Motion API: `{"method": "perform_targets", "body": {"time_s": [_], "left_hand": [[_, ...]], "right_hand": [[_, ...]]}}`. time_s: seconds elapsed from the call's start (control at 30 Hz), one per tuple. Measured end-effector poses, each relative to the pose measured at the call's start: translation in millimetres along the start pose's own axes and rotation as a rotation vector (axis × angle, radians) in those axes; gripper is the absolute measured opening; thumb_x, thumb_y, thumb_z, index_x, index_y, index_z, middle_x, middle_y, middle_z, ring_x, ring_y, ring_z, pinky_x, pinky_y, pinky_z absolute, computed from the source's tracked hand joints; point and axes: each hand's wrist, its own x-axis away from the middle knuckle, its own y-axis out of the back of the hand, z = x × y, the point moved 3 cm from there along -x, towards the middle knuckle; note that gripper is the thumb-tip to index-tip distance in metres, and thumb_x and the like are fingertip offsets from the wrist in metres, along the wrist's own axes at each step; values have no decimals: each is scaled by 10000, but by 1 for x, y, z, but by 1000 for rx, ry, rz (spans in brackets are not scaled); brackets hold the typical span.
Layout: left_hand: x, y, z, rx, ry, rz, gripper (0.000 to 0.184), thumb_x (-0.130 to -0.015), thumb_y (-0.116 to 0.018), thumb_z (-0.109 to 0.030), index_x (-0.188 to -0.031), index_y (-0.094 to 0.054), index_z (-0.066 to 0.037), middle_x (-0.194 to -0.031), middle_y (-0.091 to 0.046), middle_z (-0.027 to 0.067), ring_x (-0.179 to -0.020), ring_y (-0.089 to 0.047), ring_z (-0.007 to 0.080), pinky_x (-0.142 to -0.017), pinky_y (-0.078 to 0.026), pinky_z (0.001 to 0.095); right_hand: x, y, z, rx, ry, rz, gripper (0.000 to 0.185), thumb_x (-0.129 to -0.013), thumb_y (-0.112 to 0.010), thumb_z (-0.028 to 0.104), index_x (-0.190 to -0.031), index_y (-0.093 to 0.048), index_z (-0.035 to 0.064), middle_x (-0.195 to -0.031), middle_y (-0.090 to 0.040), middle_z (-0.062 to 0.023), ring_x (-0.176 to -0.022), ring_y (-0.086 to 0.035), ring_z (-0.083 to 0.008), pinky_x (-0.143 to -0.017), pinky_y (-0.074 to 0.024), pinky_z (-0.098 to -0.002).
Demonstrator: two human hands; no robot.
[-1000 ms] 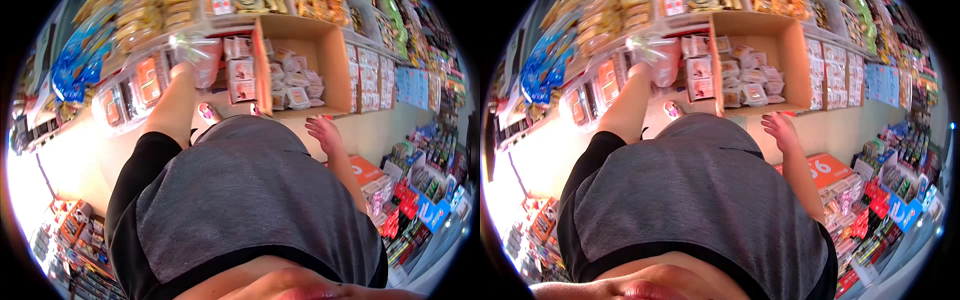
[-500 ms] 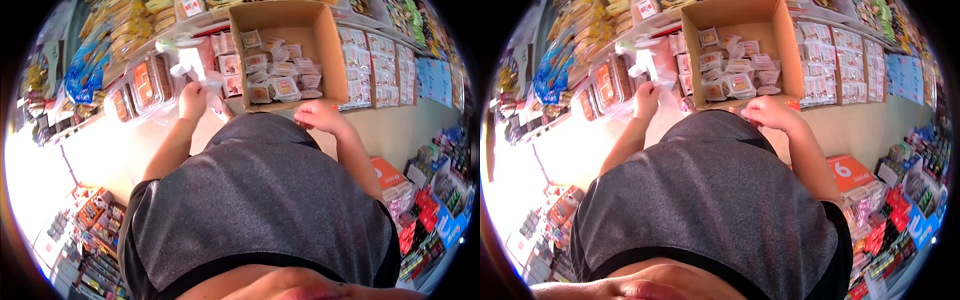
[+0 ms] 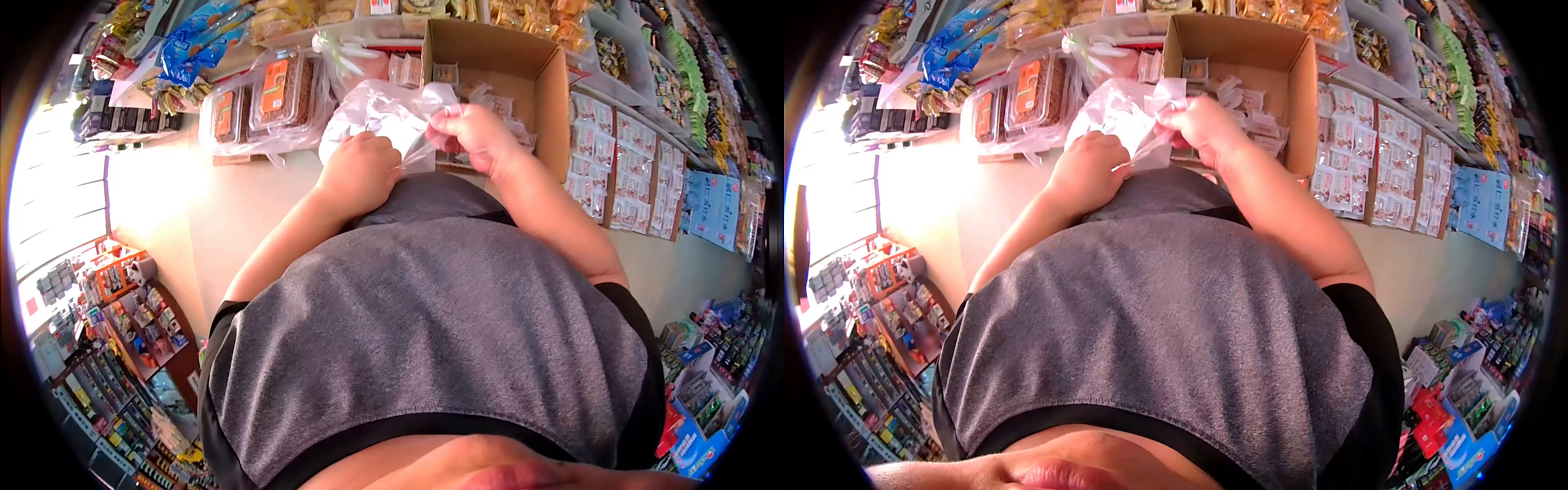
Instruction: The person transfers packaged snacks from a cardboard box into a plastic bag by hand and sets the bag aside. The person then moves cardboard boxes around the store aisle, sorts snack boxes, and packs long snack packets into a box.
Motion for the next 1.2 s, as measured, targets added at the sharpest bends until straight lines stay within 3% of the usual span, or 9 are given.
{"method": "perform_targets", "body": {"time_s": [0.2, 0.33, 0.57, 0.63, 0.67, 0.87, 0.97, 1.07, 1.2], "left_hand": [[5, 29, 20, 762, 289, -39, 205, -866, -695, -155, -972, -620, 5, -855, -625, 9, -803, -557, 67, -739, -474, 242], [9, 27, 31, 663, 305, 150, 148, -891, -672, -137, -966, -625, -18, -881, -632, 18, -808, -570, 83, -744, -484, 252], [26, 31, 116, 2316, 291, -323, 135, -936, -445, -36, -1014, -555, -46, -928, -636, 80, -817, -622, 200, -780, -539, 370], [40, 72, 123, 2026, 396, -613, 164, -964, -422, -95, -1061, -544, -45, -814, -571, 19, -698, -563, 124, -651, -504, 260], [47, 85, 137, 2285, -23, -307, 165, -989, -418, -119, -1085, -531, -46, -711, -469, -26, -580, -450, 62, -524, -385, 198], [11, 93, 70, 1491, 331, -492, 170, -964, -516, -117, -1128, -527, -72, -785, -519, -29, -643, -493, 56, -554, -404, 210], [-24, 85, 3, 955, 195, -406, 259, -881, -585, -62, -1136, -539, -53, -840, -585, 40, -836, -594, 132, -709, -495, 279], [7, 95, 77, -186, 542, -540, 324, -754, -570, 19, -1074, -579, -34, -1046, -637, 187, -985, -608, 358, -860, -483, 414], [110, 82, 118, 275, 996, -779, 105, -883, -570, -100, -950, -554, -20, -885, -598, 75, -825, -581, 152, -741, -470, 300]], "right_hand": [[9, -57, -18, -112, 214, -23, 209, -847, -717, 206, -777, -650, 21, -628, -555, 6, -549, -490, -83, -493, -359, -237], [11, -83, -23, -71, 297, -66, 295, -825, -746, 292, -758, -637, 26, -623, -550, 6, -536, -479, -79, -484, -376, -255], [34, -36, -16, 618, 436, -413, 393, -817, -703, 363, -675, -641, 2, -554, -567, -106, -530, -559, -207, -544, -443, -397], [37, 11, -11, 1123, 472, -626, 379, -804, -680, 376, -648, -639, 33, -593, -579, -164, -578, -619, -290, -576, -467, -451], [37, 33, -7, 1149, 190, -634, 317, -765, -732, 347, -791, -664, 38, -746, -643, -158, -734, -656, -297, -671, -505, -444], [45, -35, 89, 1103, 1250, -307, 610, -695, -793, 155, -1247, -549, 70, -1095, -623, -142, -965, -623, -290, -812, -501, -423], [21, -48, 101, 1212, 1191, -8, 461, -794, -704, 110, -1232, -565, 70, -1014, -645, -83, -949, -625, -246, -860, -485, -389], [-4, -11, 114, 880, 910, 205, 344, -878, -622, 88, -1219, -575, 64, -954, -639, -24, -924, -608, -194, -865, -469, -351], [-68, 51, 78, 423, 631, 215, 412, -907, -632, 187, -1280, -537, 39, -1053, -606, -69, -1019, -566, -184, -911, -448, -319]]}}
